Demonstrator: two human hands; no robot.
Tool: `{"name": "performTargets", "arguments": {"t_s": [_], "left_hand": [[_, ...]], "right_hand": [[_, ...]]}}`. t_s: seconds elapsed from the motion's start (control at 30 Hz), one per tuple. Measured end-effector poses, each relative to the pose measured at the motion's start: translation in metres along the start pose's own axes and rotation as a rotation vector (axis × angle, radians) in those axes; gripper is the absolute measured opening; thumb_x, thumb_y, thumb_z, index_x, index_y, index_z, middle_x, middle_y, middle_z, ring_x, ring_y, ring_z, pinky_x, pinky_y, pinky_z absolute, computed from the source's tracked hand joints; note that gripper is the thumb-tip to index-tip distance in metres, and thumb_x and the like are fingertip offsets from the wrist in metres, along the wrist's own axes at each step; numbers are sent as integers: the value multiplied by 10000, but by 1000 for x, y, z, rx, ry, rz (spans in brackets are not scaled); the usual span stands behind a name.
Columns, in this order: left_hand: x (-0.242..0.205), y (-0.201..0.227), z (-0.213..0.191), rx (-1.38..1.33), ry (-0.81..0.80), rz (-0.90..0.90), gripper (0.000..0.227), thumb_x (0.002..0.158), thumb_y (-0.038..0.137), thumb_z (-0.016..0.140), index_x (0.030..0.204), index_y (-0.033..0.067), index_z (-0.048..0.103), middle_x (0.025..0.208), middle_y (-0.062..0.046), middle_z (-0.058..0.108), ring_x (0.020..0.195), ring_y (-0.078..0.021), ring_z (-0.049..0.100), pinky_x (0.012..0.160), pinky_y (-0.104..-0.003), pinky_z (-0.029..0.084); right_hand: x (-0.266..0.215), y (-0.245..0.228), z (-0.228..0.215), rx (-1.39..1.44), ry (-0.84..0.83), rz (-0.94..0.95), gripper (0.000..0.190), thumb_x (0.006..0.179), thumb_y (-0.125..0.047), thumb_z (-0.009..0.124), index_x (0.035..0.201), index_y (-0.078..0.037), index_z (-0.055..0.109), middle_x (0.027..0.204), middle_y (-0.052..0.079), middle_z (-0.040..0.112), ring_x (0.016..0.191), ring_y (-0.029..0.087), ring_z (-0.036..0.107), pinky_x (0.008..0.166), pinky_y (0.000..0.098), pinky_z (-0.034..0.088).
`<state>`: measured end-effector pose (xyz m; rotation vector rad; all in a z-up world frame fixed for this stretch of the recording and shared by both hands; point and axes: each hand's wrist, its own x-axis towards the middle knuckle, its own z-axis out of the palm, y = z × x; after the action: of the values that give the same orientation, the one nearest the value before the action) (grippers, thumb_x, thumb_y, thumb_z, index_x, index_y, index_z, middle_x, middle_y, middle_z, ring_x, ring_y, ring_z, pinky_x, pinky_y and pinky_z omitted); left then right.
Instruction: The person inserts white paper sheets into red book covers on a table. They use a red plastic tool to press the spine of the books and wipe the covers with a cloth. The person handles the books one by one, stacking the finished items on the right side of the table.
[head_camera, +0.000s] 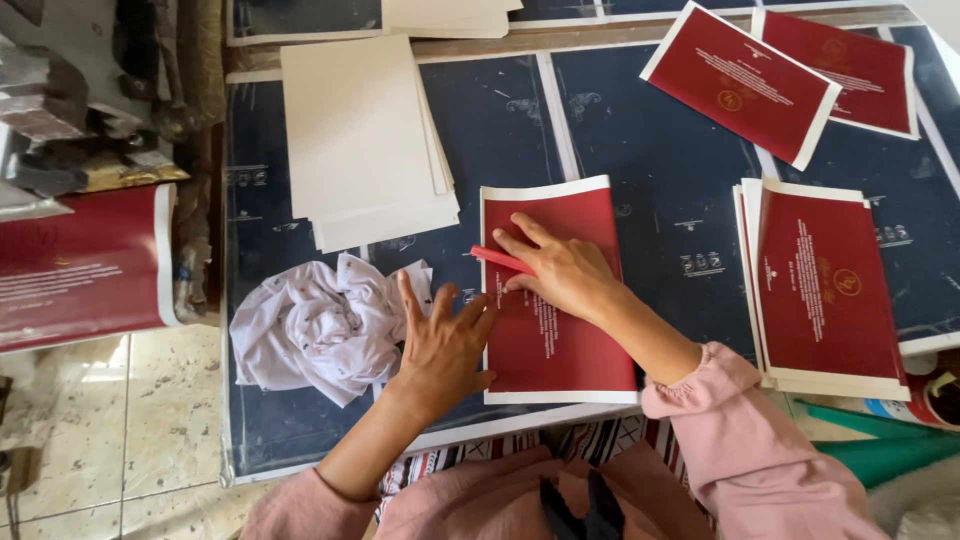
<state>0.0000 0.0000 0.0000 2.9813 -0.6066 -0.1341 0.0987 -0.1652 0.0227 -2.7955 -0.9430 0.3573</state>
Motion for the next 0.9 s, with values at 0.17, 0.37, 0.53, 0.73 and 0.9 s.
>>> {"name": "performTargets", "arguments": {"t_s": [0.17,0.37,0.53,0.73,0.9], "left_hand": [[16,22,-13,104,-205,-3,745,639,305,776,1300,202,449,1217,-50,561,1159,-319,429,982,-794,-41],[31,49,-21,207,-344,-21,576,750,296,701,1280,204,497,1114,-180,612,1182,-402,449,1008,-736,-94],[48,64,-23,201,-410,-62,740,725,682,592,1216,133,524,948,-178,689,1192,-384,446,1030,-690,-177],[82,59,15,-77,166,14,938,703,705,503,1429,144,306,1486,-198,243,1366,-375,252,1141,-558,38],[87,49,28,-141,-113,-4,961,754,809,325,1491,269,26,1558,-75,7,1425,-337,19,1116,-580,52]], "right_hand": [[-1,27,24,71,135,-86,585,792,-417,650,1326,-240,491,1329,99,463,873,446,638,688,542,556],[-58,57,30,139,416,-8,405,823,-418,643,1209,-299,611,831,11,617,744,280,647,607,394,527],[-96,95,59,244,579,125,525,808,-383,688,1303,-249,576,852,38,623,809,269,643,680,356,506],[-88,66,63,388,611,162,665,690,-360,790,1246,-74,564,1062,165,649,1005,342,615,839,414,498],[-93,64,77,72,487,336,796,775,-519,648,1413,-123,384,929,135,609,831,344,645,653,462,537]]}}
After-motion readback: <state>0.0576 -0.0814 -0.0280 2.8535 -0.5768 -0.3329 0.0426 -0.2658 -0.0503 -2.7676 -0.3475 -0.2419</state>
